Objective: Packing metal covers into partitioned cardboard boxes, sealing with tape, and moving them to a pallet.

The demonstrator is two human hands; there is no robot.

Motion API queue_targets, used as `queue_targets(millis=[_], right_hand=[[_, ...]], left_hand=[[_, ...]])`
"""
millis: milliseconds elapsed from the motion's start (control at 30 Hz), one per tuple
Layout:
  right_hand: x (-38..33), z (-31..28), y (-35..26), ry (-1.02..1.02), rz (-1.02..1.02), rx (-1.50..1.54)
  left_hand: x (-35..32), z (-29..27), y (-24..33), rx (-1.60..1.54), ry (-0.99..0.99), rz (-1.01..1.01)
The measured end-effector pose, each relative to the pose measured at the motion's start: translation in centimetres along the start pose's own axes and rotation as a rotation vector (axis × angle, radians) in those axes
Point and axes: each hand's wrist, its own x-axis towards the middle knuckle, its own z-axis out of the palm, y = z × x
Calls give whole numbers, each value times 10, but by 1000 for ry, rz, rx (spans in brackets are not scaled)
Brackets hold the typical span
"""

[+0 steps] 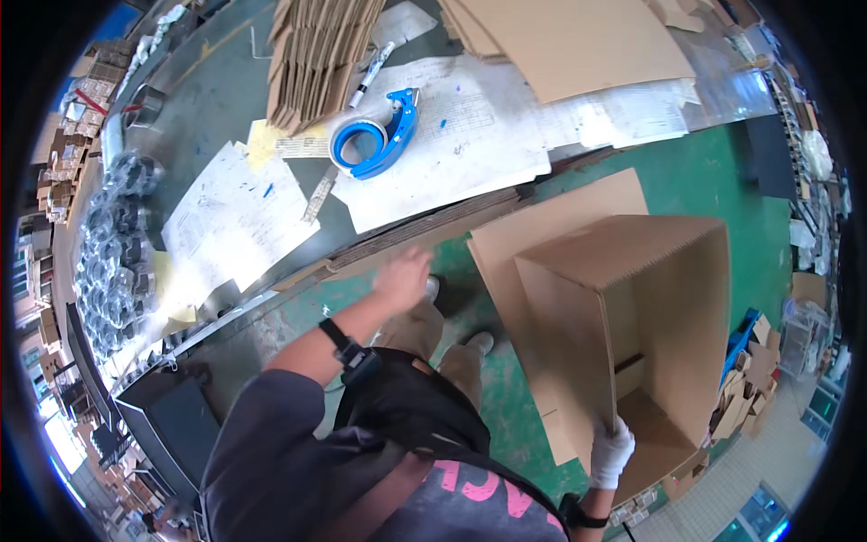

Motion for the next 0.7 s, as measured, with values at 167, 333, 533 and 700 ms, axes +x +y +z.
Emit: queue_targets(millis=[167,333,533,700], right_hand=[[-13,12,-4,-35,101,133],[-17,13,-5,-26,112,235],[-11,14,-16,25,104,222],[-10,13,-22,7,156,205]], left_hand=[[34,129,-51,-1,-520,-614],[57,187,-80,194,-509,-587],[49,198,-53,136,-388,-646],[64,208,-63,220,-321,-671]])
